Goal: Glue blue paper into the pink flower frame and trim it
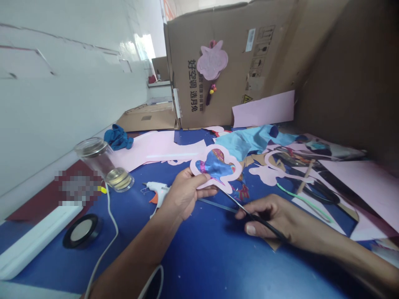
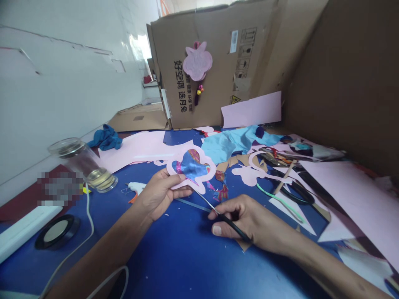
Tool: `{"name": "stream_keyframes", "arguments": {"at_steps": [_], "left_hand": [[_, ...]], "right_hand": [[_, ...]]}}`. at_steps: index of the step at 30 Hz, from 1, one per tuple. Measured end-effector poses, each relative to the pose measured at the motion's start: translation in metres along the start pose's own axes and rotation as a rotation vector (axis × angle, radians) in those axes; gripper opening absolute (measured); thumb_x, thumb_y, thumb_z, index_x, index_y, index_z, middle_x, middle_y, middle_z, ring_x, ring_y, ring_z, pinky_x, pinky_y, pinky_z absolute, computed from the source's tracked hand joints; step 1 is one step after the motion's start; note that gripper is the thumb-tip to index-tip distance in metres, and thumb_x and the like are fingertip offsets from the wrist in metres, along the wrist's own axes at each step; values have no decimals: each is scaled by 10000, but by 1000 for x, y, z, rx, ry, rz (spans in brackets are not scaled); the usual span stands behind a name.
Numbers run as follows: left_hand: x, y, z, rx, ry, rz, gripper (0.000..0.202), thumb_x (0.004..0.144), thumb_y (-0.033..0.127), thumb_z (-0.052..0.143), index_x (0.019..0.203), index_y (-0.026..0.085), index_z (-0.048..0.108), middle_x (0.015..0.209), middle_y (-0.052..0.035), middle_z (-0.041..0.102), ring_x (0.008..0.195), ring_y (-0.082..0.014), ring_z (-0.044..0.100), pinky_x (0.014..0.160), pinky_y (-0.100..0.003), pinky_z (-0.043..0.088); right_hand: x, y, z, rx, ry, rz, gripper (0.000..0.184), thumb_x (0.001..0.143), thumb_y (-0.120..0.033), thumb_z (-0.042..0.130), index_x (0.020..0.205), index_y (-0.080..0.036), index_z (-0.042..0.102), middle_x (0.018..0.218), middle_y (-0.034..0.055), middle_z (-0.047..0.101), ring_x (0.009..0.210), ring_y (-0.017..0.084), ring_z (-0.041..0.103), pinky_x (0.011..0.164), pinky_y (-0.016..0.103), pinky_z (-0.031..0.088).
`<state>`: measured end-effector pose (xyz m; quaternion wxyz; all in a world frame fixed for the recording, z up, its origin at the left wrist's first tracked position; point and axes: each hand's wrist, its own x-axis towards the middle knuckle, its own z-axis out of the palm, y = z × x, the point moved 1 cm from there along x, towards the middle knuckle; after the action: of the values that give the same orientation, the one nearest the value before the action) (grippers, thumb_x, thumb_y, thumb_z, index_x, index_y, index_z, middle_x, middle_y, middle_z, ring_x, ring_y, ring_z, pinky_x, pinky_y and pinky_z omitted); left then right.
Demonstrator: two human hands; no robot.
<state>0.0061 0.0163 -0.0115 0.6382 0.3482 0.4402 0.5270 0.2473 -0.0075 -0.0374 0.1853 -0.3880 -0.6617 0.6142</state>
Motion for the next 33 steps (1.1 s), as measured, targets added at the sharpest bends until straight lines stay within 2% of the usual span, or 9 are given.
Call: {"name": "stream_keyframes", "arguments": {"at_steps": [33], "left_hand": [[0, 0, 1, -5, -5, 2, 188, 752, 140, 793, 929, 117, 734, 829, -89, 767, 663, -173, 709, 634, -315, 637]], "right_hand": [[-2, 2, -1, -9, 13, 1, 422, 832, -536, 836, 1049, -176, 795, 567, -48, 498, 479, 83, 403, 442, 208, 276]]}}
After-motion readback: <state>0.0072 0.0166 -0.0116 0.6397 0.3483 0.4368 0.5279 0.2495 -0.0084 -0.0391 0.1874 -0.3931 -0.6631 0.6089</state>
